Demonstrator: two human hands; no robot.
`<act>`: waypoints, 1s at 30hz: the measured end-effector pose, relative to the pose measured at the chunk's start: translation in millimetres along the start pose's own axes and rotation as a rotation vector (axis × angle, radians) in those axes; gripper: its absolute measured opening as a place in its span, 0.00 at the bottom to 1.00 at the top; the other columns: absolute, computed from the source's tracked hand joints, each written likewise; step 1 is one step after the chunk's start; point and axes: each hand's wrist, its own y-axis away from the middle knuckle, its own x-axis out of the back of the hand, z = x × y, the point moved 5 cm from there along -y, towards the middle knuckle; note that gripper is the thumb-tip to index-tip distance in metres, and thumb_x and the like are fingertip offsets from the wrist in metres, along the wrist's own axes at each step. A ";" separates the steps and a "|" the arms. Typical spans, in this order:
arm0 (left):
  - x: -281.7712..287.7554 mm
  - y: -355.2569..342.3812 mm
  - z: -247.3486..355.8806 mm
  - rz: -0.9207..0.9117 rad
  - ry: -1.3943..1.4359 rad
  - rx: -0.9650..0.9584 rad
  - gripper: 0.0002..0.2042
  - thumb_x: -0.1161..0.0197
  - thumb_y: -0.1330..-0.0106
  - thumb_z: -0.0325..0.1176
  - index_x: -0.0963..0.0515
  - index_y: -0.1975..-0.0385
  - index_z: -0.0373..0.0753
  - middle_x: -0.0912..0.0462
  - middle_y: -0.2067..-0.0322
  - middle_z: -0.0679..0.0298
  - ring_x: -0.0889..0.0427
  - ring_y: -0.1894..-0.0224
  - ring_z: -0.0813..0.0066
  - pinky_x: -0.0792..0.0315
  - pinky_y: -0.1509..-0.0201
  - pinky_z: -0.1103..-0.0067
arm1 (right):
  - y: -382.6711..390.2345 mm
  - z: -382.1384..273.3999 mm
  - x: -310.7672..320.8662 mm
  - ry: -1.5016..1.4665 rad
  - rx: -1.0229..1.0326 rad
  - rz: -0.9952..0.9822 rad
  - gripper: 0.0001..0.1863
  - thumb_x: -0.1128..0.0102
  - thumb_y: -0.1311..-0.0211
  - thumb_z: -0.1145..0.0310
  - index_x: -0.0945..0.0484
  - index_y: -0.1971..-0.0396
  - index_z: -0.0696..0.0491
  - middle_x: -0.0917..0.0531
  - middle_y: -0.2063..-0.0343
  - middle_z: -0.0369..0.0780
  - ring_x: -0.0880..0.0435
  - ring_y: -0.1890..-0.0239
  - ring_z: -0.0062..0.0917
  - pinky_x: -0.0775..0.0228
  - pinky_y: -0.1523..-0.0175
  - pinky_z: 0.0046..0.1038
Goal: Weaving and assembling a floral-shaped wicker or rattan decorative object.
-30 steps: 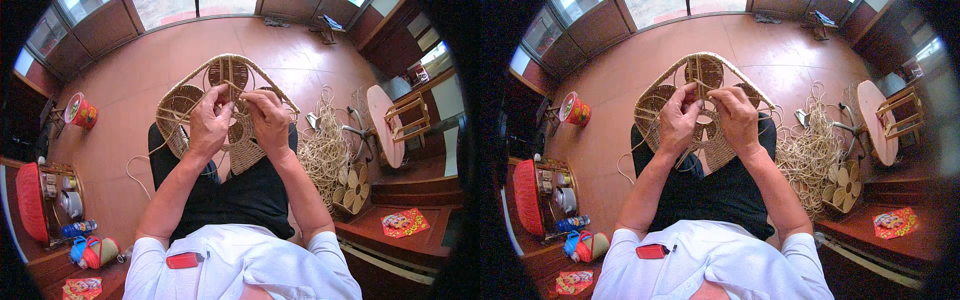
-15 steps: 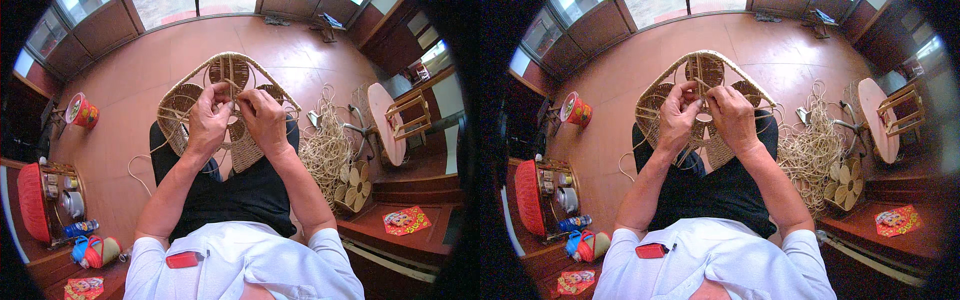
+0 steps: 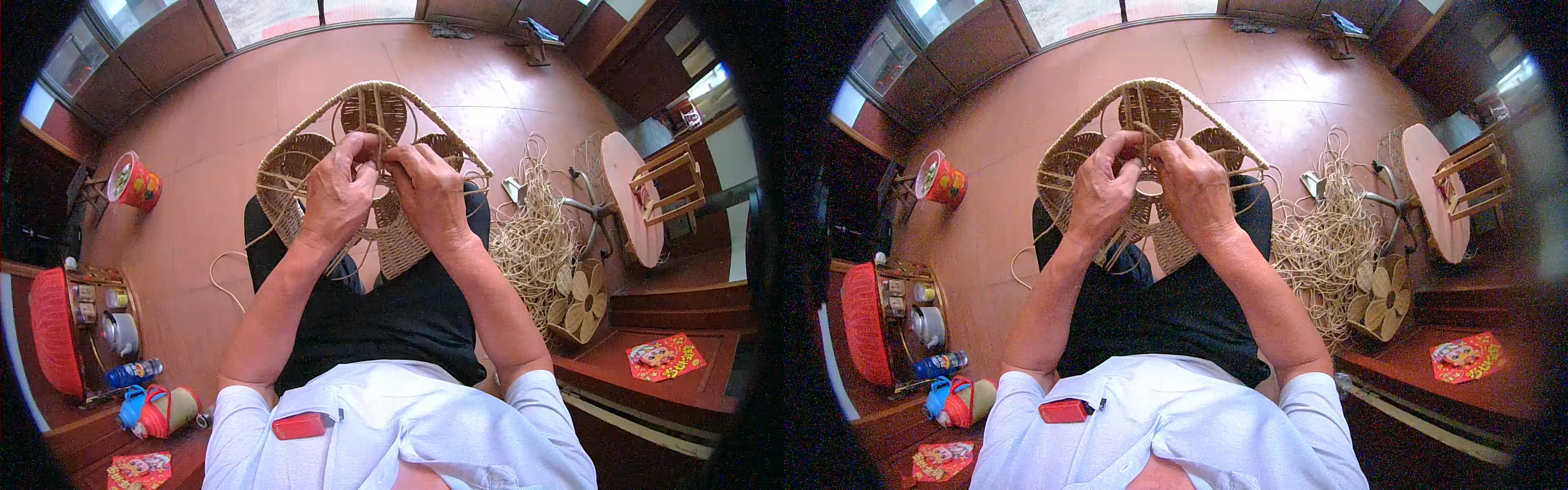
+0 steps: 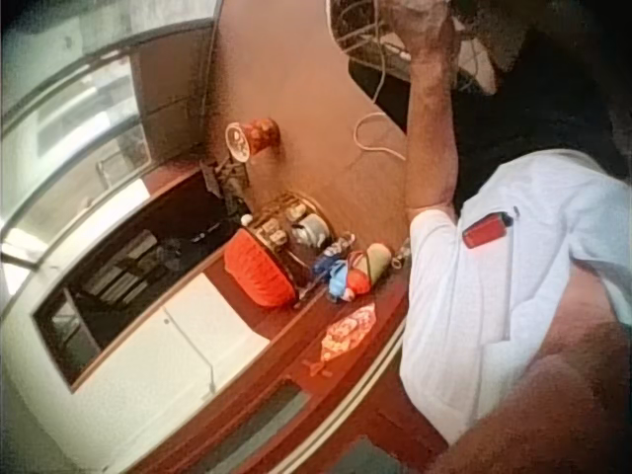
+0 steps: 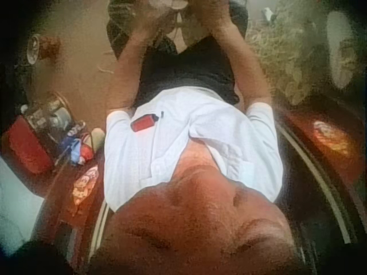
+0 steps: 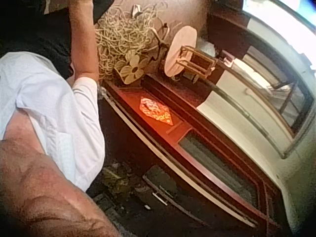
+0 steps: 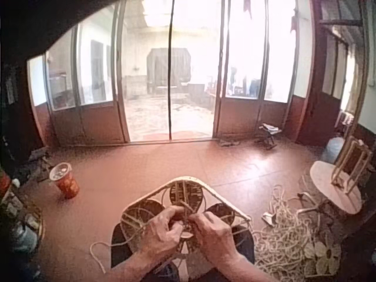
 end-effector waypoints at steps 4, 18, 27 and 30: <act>-1.6 1.0 1.3 0.032 -0.034 -0.065 0.12 0.40 0.27 0.21 0.16 0.48 0.35 0.10 0.58 0.56 0.10 0.56 0.67 0.17 0.48 0.71 | 0.2 -1.8 -0.5 -0.022 -0.022 -0.012 0.07 0.34 0.28 0.76 0.15 0.54 0.55 0.13 0.61 0.46 0.11 0.60 0.44 0.18 0.55 0.42; -7.0 9.9 -4.7 0.081 -0.137 -0.201 0.18 0.40 0.33 0.17 0.20 0.44 0.38 0.14 0.56 0.53 0.10 0.55 0.53 0.17 0.50 0.64 | 3.8 -4.6 -1.0 0.015 0.002 -0.049 0.08 0.36 0.34 0.78 0.20 0.56 0.55 0.14 0.61 0.45 0.11 0.56 0.42 0.17 0.51 0.44; -6.1 11.0 -7.5 0.033 -0.208 -0.194 0.22 0.36 0.32 0.19 0.21 0.37 0.39 0.12 0.55 0.54 0.10 0.56 0.64 0.17 0.50 0.70 | 5.2 -3.6 -1.2 0.059 0.046 -0.085 0.10 0.36 0.34 0.79 0.21 0.55 0.55 0.15 0.61 0.45 0.12 0.55 0.43 0.17 0.49 0.43; -5.9 11.9 -9.2 0.044 -0.200 -0.207 0.22 0.37 0.35 0.20 0.22 0.40 0.40 0.13 0.53 0.54 0.09 0.51 0.54 0.15 0.47 0.63 | 6.3 -3.2 -0.8 0.065 0.055 -0.110 0.09 0.36 0.34 0.79 0.22 0.55 0.56 0.16 0.60 0.46 0.12 0.54 0.43 0.18 0.49 0.43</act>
